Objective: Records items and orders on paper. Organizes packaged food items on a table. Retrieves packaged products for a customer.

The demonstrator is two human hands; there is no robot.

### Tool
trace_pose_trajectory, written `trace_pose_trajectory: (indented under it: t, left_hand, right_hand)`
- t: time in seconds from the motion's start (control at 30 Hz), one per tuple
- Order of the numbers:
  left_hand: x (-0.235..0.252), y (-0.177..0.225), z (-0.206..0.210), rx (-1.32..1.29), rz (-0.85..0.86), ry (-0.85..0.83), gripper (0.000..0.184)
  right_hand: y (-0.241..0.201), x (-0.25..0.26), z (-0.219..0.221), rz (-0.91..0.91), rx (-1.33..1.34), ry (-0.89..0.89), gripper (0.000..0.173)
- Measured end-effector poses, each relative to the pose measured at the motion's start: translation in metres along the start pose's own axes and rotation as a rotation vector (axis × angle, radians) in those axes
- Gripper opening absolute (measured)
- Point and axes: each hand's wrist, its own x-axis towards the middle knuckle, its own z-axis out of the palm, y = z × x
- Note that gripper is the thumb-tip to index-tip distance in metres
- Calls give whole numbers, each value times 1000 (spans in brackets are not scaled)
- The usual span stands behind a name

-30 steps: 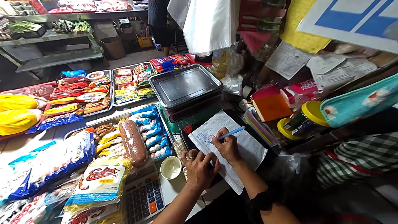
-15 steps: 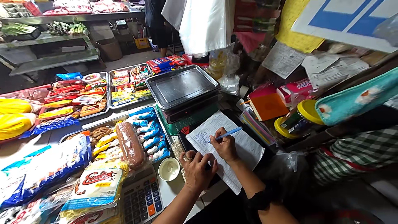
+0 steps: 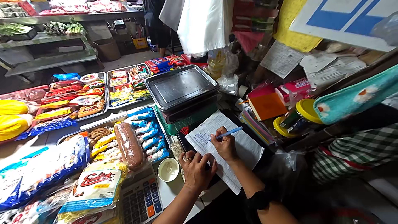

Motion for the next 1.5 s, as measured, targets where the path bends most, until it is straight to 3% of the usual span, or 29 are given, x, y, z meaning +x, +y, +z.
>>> trace_pose_trajectory:
  t: [1.5]
  left_hand:
    - [1, 0, -1, 7, 6, -2, 31]
  right_hand:
    - [-1, 1, 0, 12, -58, 63, 10]
